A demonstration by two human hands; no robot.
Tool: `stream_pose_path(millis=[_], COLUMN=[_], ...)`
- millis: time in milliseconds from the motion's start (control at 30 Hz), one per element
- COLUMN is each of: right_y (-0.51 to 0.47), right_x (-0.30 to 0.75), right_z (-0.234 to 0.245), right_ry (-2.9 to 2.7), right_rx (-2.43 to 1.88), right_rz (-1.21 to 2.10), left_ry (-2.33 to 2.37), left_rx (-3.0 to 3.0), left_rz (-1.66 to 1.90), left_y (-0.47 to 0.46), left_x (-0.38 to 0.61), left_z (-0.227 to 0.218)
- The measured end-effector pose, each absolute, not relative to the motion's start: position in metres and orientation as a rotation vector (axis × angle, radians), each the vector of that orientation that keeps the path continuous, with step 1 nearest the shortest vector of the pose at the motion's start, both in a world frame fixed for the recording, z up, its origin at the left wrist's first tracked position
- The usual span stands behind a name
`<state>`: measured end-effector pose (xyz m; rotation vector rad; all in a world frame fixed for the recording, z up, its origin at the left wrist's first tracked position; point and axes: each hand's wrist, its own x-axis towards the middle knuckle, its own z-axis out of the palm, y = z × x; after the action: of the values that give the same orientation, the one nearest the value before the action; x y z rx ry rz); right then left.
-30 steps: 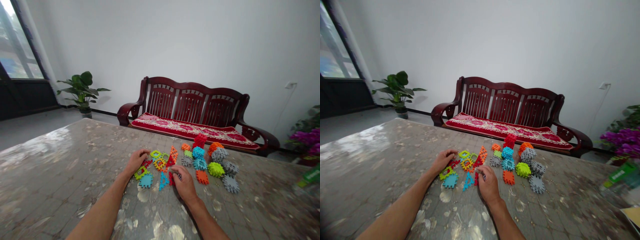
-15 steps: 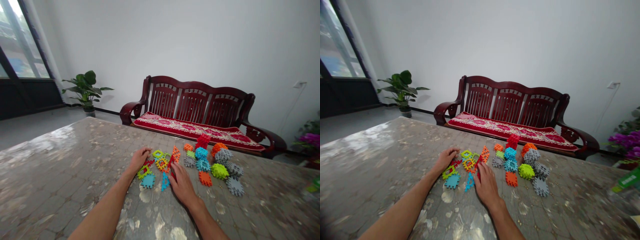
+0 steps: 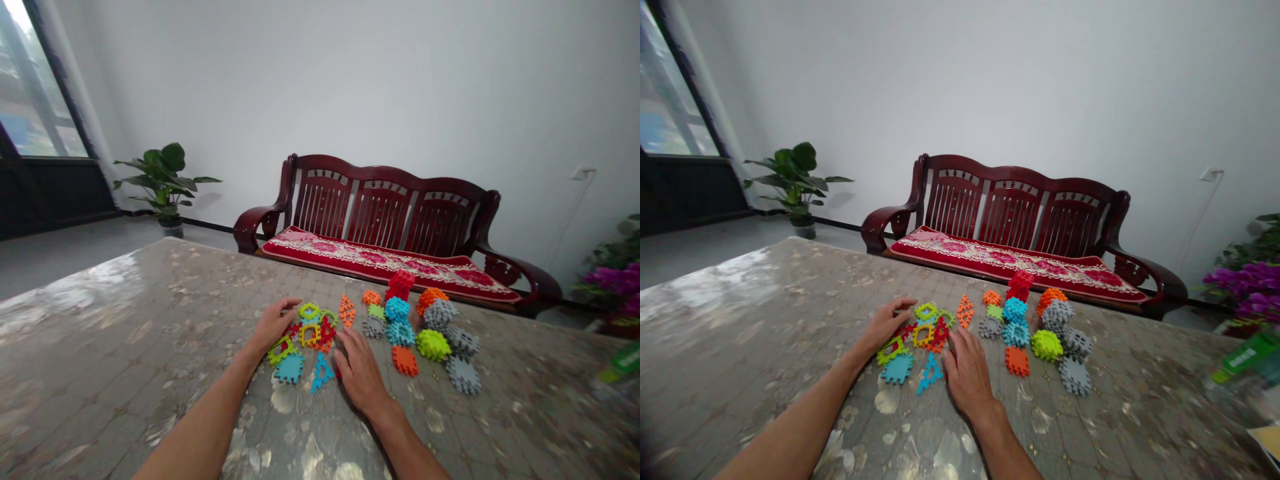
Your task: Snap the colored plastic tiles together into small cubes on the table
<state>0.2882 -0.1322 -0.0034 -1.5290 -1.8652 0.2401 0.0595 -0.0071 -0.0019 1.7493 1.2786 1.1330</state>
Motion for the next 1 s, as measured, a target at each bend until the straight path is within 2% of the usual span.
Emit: stream_pose_path(millis=[500, 1000], right_y=[-0.136, -0.133], right_x=[0.287, 0.288], right_z=[0.004, 0.007], right_ry=[-2.028, -1.946], right_rx=[-1.411, -1.431], right_rz=[0.323, 0.387], left_ry=[1.286, 1.306], left_rx=[2.215, 2.162], left_rz=[0.835, 0.944], left_y=[-0.017, -0.010], left_x=[0.061, 0.062], left_z=[0.003, -0.006])
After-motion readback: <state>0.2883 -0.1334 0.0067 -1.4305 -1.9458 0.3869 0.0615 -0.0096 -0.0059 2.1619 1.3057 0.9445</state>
